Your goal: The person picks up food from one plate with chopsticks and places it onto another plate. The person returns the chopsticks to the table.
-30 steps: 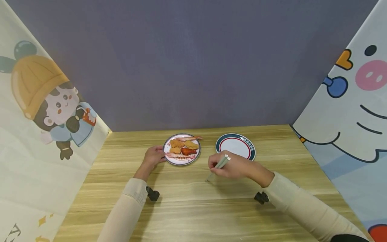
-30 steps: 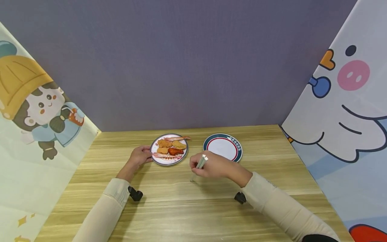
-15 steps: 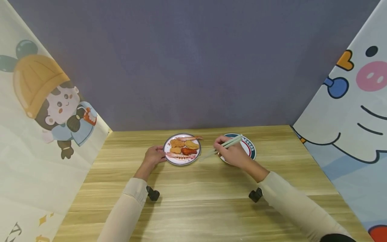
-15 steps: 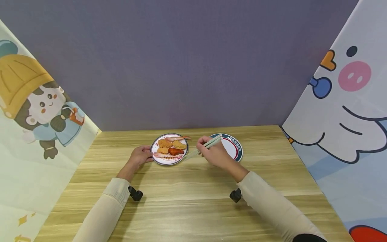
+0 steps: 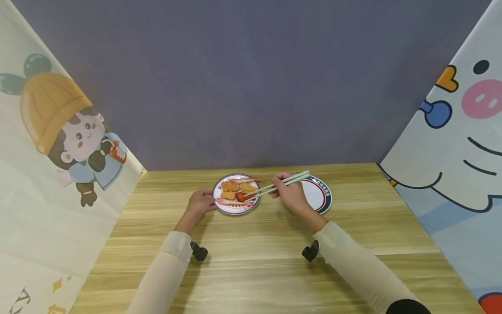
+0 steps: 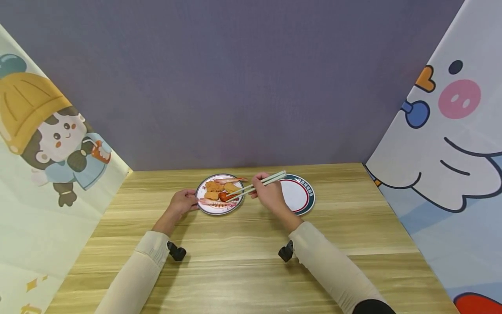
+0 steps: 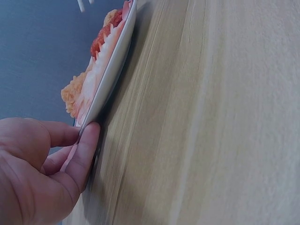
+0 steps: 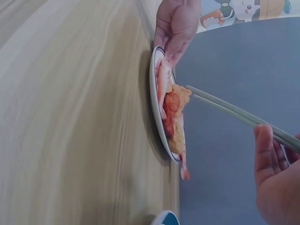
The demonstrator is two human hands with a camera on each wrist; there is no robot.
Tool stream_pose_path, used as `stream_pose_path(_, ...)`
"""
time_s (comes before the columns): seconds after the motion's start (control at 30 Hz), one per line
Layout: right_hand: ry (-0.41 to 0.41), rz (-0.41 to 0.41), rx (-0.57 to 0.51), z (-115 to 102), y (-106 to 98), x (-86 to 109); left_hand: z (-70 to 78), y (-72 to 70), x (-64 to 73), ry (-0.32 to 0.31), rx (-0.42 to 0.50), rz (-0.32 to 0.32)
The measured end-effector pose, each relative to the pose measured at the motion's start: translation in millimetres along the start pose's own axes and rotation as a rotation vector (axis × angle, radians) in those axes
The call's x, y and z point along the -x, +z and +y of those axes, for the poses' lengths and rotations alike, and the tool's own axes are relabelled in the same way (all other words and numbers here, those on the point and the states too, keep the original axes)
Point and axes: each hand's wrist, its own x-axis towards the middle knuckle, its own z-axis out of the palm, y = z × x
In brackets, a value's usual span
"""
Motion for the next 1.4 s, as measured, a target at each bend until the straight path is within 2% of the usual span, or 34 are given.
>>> stream_pose_path(0.43, 0.048, 0.021, -0.029, 21.5, 29.5, -1.7, -0.4, 0.9, -0.3, -0.005, -0.001, -0.002)
stream_pose_path(0.73, 0.007, 0.028, 0.044, 27.1, 43.8, 4.4, 2.2, 0.8, 0.4, -0.02, -0.009, 0.008)
stream_pose_path(0.87, -0.008, 0.032, 0.025, 27.1, 47.1, 5.9, 3.0, 0.7, 0.8, -0.025, -0.02, 0.01)
stream_pose_path(1.13, -0.027, 0.05, 0.053, 28.7, 50.2, 7.8, 3.6, -0.2, 0.0, -0.031, -0.027, 0.006)
stream_pose_path(1.4, -0.006, 0.082, 0.042, 29.3, 49.3, 6.9, 2.9, -0.7, -1.0, -0.024, -0.019, -0.001)
